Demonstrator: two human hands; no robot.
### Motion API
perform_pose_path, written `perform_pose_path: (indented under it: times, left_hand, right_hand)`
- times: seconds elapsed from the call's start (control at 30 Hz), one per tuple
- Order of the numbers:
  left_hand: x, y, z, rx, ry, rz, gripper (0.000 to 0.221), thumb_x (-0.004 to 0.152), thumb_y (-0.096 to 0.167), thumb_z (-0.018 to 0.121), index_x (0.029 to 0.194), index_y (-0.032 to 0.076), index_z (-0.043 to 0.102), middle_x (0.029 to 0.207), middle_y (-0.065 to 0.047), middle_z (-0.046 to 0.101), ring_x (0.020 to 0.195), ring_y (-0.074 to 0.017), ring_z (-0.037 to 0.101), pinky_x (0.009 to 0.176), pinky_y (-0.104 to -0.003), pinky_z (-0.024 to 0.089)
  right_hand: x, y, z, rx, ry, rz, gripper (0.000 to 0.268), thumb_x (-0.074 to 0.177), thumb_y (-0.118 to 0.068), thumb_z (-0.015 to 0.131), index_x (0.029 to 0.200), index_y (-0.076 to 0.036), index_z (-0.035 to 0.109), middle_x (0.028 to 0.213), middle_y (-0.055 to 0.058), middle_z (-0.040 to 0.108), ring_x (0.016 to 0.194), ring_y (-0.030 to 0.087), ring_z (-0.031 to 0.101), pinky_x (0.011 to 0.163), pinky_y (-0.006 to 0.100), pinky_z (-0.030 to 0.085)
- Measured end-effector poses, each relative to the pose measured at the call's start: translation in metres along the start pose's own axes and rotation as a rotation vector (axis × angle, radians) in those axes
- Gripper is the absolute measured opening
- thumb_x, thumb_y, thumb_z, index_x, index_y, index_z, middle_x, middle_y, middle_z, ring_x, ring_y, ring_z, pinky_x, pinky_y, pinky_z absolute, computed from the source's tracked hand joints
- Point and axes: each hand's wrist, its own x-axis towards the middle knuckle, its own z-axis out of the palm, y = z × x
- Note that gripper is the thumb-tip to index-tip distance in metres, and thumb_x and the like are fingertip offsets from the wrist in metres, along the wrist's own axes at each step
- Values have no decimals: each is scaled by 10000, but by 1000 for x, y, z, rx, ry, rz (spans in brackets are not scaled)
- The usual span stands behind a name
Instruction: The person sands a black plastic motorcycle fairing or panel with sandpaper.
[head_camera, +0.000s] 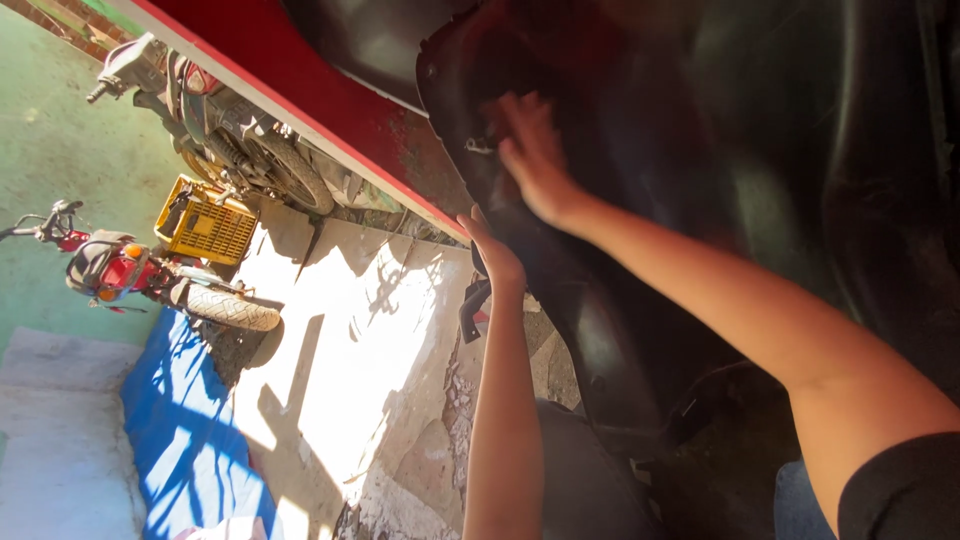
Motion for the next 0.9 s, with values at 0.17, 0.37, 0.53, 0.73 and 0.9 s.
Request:
perform_pose_path:
  times: [0.17, 0.37, 0.53, 0.73, 0.9]
  left_hand:
    - [3, -6, -3, -33, -55, 54, 934, 1040, 674, 192, 1603, -72, 195, 1707, -201, 203, 1584, -282, 179, 1266, -379, 127]
    - [-3, 3, -3, -34, -57, 26, 955, 1016, 697, 175, 1610, -51, 149, 1720, -171, 150, 1595, -253, 127, 1265, -358, 81]
    - [4, 5, -1, 18, -69, 52, 958, 997, 705, 194, 1628, -10, 100, 1720, -155, 105, 1593, -248, 92, 1267, -365, 88]
    - [4, -4, -11, -32, -25, 7, 941, 1018, 687, 205, 1607, -47, 179, 1709, -161, 189, 1579, -260, 171, 1255, -366, 120]
    - [30, -29, -30, -51, -141, 44, 951, 1048, 677, 182, 1597, -90, 298, 1629, -262, 343, 1495, -361, 324, 1210, -427, 245]
  right_hand:
    - [-18, -68, -4, 167, -82, -94, 695, 1107, -545, 348, 1684, -214, 147, 1774, 168, 10, 1641, 373, -65, 1298, 544, -11]
    - [4, 6, -14, -302, 83, 4, 700, 1116, -570, 307, 1696, -216, 139, 1774, 177, 46, 1632, 386, -18, 1310, 559, 14]
    - [-17, -82, 6, 112, -74, -10, 701, 1090, -557, 275, 1675, -204, 120, 1758, 184, -4, 1610, 404, -68, 1254, 569, 13]
    - [0, -33, 6, -115, 75, -24, 665, 1111, -585, 268, 1689, -264, 194, 1794, 122, 65, 1670, 362, 4, 1342, 551, 51]
    - [-17, -83, 30, 79, 10, -4, 667, 1096, -526, 298, 1671, -208, 182, 1756, 157, 15, 1614, 385, -39, 1261, 587, 28]
